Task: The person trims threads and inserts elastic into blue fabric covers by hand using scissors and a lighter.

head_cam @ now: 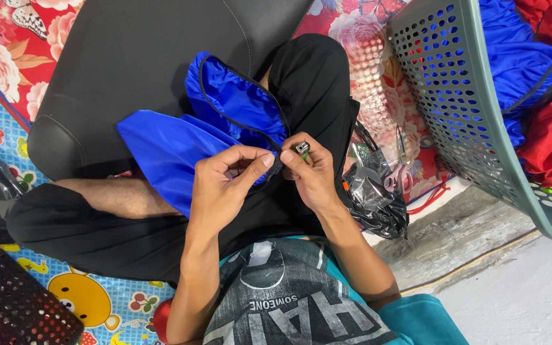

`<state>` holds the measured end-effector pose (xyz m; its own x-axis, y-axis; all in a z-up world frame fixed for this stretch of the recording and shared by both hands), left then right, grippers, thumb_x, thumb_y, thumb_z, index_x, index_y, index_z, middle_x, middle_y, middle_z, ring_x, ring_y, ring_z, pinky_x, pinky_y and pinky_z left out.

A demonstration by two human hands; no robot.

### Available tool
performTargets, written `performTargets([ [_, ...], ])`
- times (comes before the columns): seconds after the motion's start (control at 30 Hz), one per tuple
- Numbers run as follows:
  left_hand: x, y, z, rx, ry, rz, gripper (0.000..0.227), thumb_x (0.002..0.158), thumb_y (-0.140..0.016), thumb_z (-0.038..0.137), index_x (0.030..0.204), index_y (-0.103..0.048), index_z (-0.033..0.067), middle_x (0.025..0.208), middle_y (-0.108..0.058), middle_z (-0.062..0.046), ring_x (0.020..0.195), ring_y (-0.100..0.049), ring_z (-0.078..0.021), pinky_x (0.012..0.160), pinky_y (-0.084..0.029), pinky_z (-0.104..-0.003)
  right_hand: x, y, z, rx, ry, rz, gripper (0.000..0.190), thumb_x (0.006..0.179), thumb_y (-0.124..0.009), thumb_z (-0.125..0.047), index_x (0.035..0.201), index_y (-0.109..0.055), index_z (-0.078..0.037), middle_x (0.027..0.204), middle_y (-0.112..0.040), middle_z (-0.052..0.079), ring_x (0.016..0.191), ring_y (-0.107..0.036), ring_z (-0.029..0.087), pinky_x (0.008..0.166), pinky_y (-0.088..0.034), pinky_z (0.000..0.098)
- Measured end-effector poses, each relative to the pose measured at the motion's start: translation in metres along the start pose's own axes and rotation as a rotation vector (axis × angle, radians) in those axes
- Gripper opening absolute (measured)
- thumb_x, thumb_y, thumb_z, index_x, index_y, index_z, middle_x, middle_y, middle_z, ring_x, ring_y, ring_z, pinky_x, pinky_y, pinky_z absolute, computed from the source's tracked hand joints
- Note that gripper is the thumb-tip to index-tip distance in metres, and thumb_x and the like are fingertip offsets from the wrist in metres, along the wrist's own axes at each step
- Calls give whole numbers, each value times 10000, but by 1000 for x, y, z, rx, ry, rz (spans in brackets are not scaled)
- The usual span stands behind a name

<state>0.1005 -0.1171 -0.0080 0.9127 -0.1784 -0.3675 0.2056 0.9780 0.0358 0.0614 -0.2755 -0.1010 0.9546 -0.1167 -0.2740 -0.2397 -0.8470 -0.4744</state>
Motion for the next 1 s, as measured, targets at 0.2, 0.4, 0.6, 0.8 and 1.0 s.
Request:
performTargets([
  [0.2,-1,0,1,3,-8,4,78,918,-791,101,959,-812,38,738,-750,-94,714,-650,-87,703,-599,-264,1,-8,-9,-15,19,-15,135,909,-756,-53,936,-653,30,603,-429,7,512,-428,46,480,-399,197],
  [0.4,1,1,-2,8,-37,-6,74,920,-789,102,959,-809,43,739,-740,-83,704,-636,-84,684,-579,-256,0,-8,-13,34,16,-22,194,987,-684,-155,948,-643,30,578,-416,14,507,-408,48,482,-371,191],
  [0.6,-1,3,11,65,-147,-4,47,919,-788,84,956,-809,63,768,-736,-70,721,-634,-87,681,-556,-234,0,-2,-14,53,8,11,207,1024,-627,-161,950,-649,31,565,-424,30,488,-391,53,458,-339,191],
  [0.8,-17,8,32,214,-363,-54,97,857,-820,33,919,-817,108,845,-764,-60,755,-713,-205,720,-586,-322,-5,-15,-22,20,-200,26,115,914,-738,-54,949,-734,56,604,-547,101,361,-315,14,376,-312,200],
  [1.0,-43,25,28,270,-400,-7,158,842,-798,-42,922,-807,93,864,-781,-30,801,-749,-216,756,-601,-334,-3,-36,-7,84,-376,9,124,869,-776,-75,941,-732,16,641,-599,79,322,-321,-5,329,-356,220],
])
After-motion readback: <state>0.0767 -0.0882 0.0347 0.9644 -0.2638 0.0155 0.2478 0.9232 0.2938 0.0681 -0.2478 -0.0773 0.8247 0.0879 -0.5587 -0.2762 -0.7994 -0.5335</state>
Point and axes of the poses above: each hand's wrist, its own x-axis towards the middle knuckle, its own y-axis out of the back of the hand, z = x × y, the point moved 5 cm from there along x, towards the middle knuckle
